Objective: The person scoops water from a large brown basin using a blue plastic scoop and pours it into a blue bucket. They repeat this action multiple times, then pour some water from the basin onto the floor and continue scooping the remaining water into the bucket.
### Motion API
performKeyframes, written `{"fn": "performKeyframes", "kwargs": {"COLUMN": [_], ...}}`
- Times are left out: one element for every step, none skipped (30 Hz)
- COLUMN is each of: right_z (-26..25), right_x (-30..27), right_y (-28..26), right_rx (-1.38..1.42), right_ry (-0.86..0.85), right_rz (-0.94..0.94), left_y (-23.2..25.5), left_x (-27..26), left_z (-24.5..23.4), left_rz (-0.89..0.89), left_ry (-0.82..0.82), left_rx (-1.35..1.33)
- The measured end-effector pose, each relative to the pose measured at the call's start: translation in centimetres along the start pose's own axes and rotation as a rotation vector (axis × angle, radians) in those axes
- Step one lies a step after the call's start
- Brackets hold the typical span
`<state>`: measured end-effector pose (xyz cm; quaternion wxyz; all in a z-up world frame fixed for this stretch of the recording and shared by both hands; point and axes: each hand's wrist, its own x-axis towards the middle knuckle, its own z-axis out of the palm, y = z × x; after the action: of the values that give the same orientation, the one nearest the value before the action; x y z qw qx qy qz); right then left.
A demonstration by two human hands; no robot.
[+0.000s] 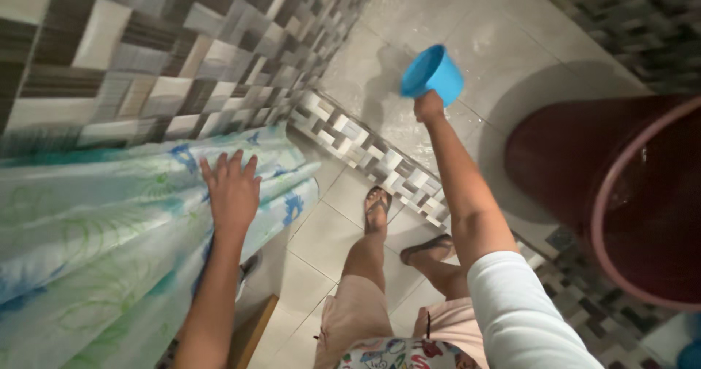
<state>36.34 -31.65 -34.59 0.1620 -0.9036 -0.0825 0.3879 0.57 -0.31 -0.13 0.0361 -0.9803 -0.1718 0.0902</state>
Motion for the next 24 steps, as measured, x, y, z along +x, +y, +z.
{"fn": "performKeyframes", "kwargs": {"right_z": [-0.7,-1.4,-2.3,-3.1,-4.0,-4.9,-5.7,-6.6,-7.6,-8.6,-9.5,-10.4,-11.5,-12.6,-14.0,-15.3,-16.5,-17.7,-18.7,-19.5,-20.4,-21.4,-22.2,-23.3], "right_x": [-0.2,-0.5,-0.6,-0.9,-1.4,-1.8,-2.5,-3.2,-3.8,-4.3,-4.9,-5.6,-6.4,-7.4,-8.3,-9.4,-10.5,-11.7,-12.8,-14.1,-15.0,-15.9,-17.2,-18.5], "right_y": [0.7,1.5,2.1,2.8,3.7,4.7,5.7,6.6,7.5,8.4,9.3,10.3,11.3,12.5,13.5,14.4,15.1,15.8,16.3,16.8,17.2,17.9,18.9,19.8], "right_rx": [-0.078,-0.157,-0.238,-0.141,-0.044,0.053,0.059,0.065,0.072,0.044,0.015,-0.015,0.023,0.062,0.100,0.078,0.057,0.035,0.042,0.050,0.059,-0.323,-0.703,-1.078], "right_ry": [0.103,0.204,0.309,0.318,0.327,0.336,0.335,0.334,0.334,0.368,0.400,0.432,0.420,0.408,0.398,0.424,0.448,0.472,0.486,0.500,0.516,0.456,0.377,0.281], "right_rz": [-0.065,-0.131,-0.198,-0.127,-0.055,0.016,0.057,0.098,0.140,0.140,0.141,0.143,0.199,0.254,0.306,0.293,0.279,0.265,0.273,0.280,0.285,0.206,0.122,0.034], "left_y": [0.2,0.5,0.8,1.1,1.4,1.5,1.6,1.6,1.6,1.6,1.6,1.6,1.7,1.8,1.9,2.1,2.6,3.3,3.9,4.6,5.3,6.2,7.0,7.8], "left_x": [0.4,0.7,1.1,1.5,1.8,2.3,2.6,2.9,3.4,3.7,4.0,4.3,4.6,4.8,5.2,5.5,5.7,6.0,6.3,6.6,6.9,7.2,7.2,7.2], "left_z": [0.0,0.0,-0.1,-0.1,0.0,0.1,0.2,0.4,0.7,1.1,1.5,1.8,2.1,2.3,2.6,2.7,2.8,2.9,2.8,2.6,2.2,1.7,1.1,0.4], "left_rz": [0.010,0.021,0.024,0.028,0.033,0.031,0.030,0.029,0.010,-0.009,-0.027,-0.034,-0.041,-0.048,-0.043,-0.037,-0.033,-0.038,-0.045,-0.051,-0.048,-0.045,-0.045,-0.073], "left_ry": [0.005,0.010,0.009,0.008,0.006,0.007,0.006,0.005,0.002,-0.001,-0.007,-0.005,-0.003,-0.003,0.013,0.029,0.043,0.049,0.057,0.065,0.071,0.076,0.080,0.064], "left_rx": [-0.023,-0.046,-0.052,-0.058,-0.064,-0.074,-0.085,-0.096,-0.126,-0.156,-0.186,-0.249,-0.310,-0.370,-0.426,-0.482,-0.536,-0.558,-0.578,-0.598,-0.625,-0.653,-0.681,-0.742]}}
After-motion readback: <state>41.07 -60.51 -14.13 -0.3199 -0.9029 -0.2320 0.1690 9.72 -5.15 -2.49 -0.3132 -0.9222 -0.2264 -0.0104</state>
